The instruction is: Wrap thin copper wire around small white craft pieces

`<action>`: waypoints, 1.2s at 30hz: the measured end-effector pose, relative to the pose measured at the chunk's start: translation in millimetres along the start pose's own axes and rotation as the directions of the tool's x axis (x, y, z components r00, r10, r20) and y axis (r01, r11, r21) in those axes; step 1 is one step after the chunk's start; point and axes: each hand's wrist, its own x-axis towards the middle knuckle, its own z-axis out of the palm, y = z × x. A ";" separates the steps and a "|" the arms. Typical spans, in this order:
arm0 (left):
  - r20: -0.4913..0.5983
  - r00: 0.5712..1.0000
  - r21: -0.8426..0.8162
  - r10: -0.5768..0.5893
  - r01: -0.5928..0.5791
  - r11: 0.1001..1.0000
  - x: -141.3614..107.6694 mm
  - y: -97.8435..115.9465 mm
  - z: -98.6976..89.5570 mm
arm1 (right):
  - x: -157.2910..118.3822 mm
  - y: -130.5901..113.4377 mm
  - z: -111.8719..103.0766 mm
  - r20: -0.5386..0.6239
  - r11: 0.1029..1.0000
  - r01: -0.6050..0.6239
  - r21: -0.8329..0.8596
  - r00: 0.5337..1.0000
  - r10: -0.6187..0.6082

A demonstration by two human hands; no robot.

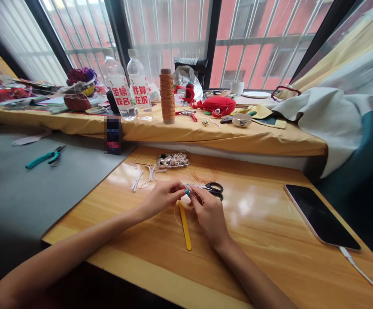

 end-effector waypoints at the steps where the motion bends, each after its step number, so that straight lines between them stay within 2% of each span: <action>1: -0.008 1.000 0.012 0.003 -0.002 1.000 0.4 -0.4 0.3 | -0.1 0.3 0.0 -0.005 1.000 0.010 0.011 1.000 -0.010; 4: -0.030 1.000 0.020 0.000 0.001 1.000 1.5 -1.9 0.6 | -0.4 1.1 0.3 -0.034 0.999 0.020 0.040 0.999 -0.019; 8: -0.019 1.000 0.009 0.009 -0.009 1.000 1.6 -2.8 0.2 | -0.5 1.4 0.2 -0.014 0.992 0.012 0.125 1.000 -0.010; 13: 0.012 0.999 -0.051 0.053 -0.052 0.997 -1.3 0.9 0.1 | 0.0 1.5 -2.0 0.010 0.975 -0.074 0.208 0.997 0.073; 17: -0.018 0.999 -0.130 0.031 -0.033 0.991 -1.9 1.3 0.4 | 0.7 0.1 -2.3 0.021 0.968 -0.105 0.226 0.994 0.103; 22: -0.012 0.999 -0.201 -0.049 0.046 0.979 0.2 -3.4 2.7 | 0.7 1.8 -0.8 -0.015 0.991 -0.019 0.136 1.000 0.021; 30: 0.009 0.998 -0.239 -0.060 0.061 0.969 -1.0 -7.3 10.0 | -0.8 2.4 -2.7 -0.056 0.989 0.077 -0.127 0.995 -0.085; 32: 0.001 0.996 -0.244 -0.092 0.089 0.966 -0.5 -8.4 10.8 | -0.5 0.4 -2.2 -0.055 0.983 0.064 -0.170 0.996 -0.074; 36: -0.019 0.994 -0.232 -0.107 0.100 0.968 -0.1 -8.5 10.3 | 0.0 -2.6 -0.6 -0.001 0.991 -0.021 -0.135 1.000 0.021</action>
